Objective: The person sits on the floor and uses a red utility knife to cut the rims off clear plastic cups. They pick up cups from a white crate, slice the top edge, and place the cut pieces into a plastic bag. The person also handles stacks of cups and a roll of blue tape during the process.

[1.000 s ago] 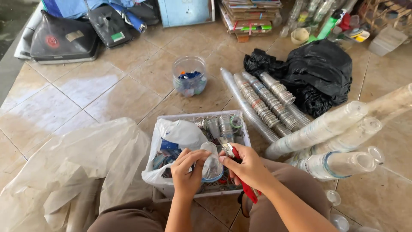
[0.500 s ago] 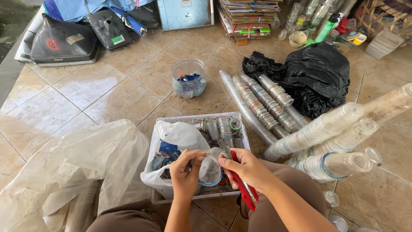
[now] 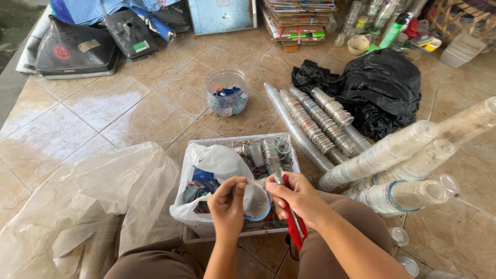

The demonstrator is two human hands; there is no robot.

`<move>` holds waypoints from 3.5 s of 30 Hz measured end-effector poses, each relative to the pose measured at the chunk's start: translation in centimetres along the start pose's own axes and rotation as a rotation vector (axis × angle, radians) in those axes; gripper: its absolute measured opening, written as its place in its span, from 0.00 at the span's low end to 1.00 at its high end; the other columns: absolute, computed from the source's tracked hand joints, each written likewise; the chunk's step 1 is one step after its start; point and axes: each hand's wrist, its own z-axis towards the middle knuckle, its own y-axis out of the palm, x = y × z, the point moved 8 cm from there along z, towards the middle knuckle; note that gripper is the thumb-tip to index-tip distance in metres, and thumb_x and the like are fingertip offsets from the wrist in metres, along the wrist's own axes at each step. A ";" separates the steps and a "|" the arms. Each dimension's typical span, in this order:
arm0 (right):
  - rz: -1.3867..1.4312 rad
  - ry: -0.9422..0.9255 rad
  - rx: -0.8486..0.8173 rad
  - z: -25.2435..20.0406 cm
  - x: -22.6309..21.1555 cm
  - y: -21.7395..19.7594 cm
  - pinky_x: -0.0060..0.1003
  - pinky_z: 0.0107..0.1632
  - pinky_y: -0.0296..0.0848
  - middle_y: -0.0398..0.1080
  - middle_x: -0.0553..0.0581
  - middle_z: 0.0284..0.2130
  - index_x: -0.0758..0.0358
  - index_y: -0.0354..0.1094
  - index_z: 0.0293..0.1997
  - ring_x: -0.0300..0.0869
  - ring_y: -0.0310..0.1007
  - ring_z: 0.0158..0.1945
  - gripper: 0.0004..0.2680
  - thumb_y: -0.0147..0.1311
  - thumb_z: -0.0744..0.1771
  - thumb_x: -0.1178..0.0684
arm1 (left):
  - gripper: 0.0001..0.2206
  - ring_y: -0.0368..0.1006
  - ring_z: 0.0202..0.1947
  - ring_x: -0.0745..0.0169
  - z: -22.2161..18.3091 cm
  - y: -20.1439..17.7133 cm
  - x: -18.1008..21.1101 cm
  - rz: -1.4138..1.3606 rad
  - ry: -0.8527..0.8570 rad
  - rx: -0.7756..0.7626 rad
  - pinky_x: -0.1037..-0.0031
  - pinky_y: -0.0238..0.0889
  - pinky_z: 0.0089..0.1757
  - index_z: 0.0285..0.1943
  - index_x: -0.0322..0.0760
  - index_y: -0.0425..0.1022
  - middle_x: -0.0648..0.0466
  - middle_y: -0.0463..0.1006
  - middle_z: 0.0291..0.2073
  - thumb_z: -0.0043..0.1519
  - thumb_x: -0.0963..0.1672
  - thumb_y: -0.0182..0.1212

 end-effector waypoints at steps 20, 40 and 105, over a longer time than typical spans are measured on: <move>0.043 -0.132 -0.040 0.0 -0.4 -0.8 0.32 0.20 0.64 0.61 0.51 0.14 0.75 0.70 0.43 0.35 0.60 0.13 0.07 0.55 0.67 0.58 | 0.06 0.61 0.24 0.77 -1.0 0.7 0.4 -0.111 -0.096 0.167 0.83 0.54 0.27 0.45 0.25 0.81 0.57 0.80 0.30 0.65 0.38 0.62; 0.103 -0.094 -0.092 0.2 0.1 0.0 0.35 0.21 0.64 0.61 0.53 0.15 0.70 0.67 0.39 0.38 0.60 0.14 0.05 0.55 0.67 0.58 | 0.09 0.79 0.36 0.67 2.0 -8.4 -3.7 -0.088 -0.182 0.490 0.81 0.70 0.39 0.51 0.32 0.80 0.48 0.85 0.40 0.65 0.41 0.61; 0.063 0.213 0.105 2.5 0.7 2.6 0.51 0.22 0.74 0.69 0.72 0.26 0.78 0.68 0.49 0.52 0.67 0.19 0.11 0.45 0.70 0.56 | 0.05 0.62 0.23 0.64 6.9 -2.0 8.5 0.458 0.358 -0.322 0.75 0.60 0.28 0.41 0.31 0.78 0.54 0.71 0.32 0.59 0.34 0.63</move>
